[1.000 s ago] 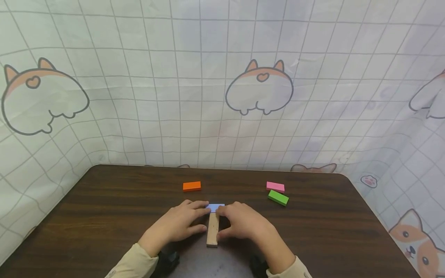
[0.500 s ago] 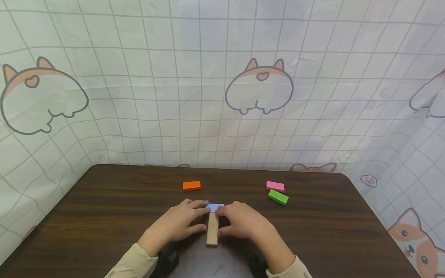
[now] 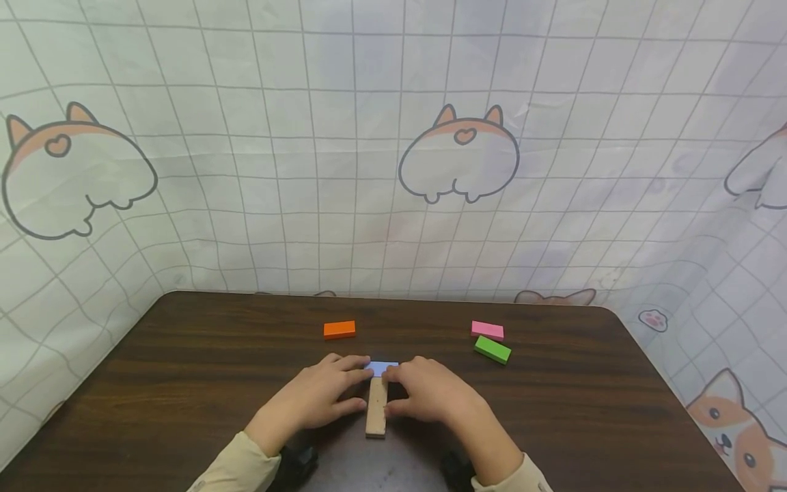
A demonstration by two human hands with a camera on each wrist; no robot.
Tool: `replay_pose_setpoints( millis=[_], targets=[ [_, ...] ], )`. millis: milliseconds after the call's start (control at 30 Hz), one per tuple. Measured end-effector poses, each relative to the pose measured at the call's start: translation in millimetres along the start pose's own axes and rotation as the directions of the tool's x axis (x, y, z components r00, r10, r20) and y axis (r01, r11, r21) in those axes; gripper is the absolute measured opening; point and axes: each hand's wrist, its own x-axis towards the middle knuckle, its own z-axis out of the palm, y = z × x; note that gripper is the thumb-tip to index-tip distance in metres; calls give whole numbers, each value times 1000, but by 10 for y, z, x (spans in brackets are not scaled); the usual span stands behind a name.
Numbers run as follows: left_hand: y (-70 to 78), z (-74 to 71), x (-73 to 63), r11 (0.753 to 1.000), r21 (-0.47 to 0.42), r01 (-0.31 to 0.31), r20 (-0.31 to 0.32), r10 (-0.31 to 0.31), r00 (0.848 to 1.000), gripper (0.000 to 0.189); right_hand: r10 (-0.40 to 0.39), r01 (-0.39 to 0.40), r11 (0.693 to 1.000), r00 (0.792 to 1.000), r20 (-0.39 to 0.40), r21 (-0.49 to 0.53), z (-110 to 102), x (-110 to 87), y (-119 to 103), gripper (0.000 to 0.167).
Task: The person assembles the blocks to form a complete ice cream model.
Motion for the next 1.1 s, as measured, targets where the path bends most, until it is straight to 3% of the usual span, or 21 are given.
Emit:
replay_pose_setpoints(
  millis=[533, 733, 933, 1100],
  targets=[
    [109, -26, -10, 999, -25, -33, -1, 33, 999, 70, -19, 19, 1000, 1000, -22, 10, -20, -34, -23, 49],
    [142, -32, -1, 999, -22, -46, 14, 46, 999, 78, 0, 2, 1000, 996, -94, 19, -102, -83, 75, 46],
    [159, 3, 7, 997, 21, -80, 23, 80, 997, 81, 77, -72, 997, 982, -170, 35, -197, -177, 313, 48],
    [167, 18, 1, 995, 52, -83, 35, 82, 996, 79, 178, -177, 984, 948, -265, 27, -277, -296, 532, 49]
  ],
)
